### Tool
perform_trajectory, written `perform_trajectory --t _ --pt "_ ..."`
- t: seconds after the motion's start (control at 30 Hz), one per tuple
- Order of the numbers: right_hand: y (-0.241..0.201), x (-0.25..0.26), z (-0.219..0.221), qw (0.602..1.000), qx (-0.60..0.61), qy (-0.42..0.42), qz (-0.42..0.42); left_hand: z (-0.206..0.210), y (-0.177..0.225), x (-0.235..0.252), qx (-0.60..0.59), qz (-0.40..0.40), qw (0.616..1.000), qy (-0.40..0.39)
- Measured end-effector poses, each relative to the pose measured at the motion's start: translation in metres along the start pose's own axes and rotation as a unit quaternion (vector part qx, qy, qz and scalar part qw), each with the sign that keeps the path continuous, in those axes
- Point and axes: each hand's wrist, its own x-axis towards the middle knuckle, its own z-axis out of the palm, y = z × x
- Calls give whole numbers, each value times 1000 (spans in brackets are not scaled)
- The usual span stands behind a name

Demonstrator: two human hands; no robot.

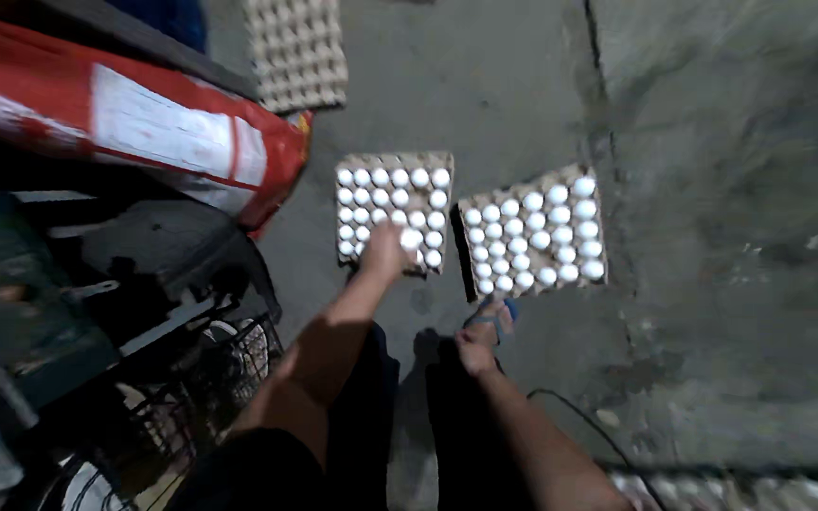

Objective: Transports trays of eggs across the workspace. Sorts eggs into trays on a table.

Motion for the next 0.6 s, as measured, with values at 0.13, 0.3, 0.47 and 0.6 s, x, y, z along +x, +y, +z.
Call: perform_trajectory --t 0.13,0.3,0.47,0.6 --pt "-57 -102 -29 971 -232 -12 -47 -73 -54 -216 -113 -22 992 -55" --pt "-177 -205 -32 926 -317 60 -195 -121 -139 -460 -246 -161 953 73" --pt "-285 -289 9 897 -291 102 -318 -110 -230 -571 -363 -352 842 191" --pt "-335 -363 78 915 -160 76 -362 -98 -291 -591 -456 -353 785 226"
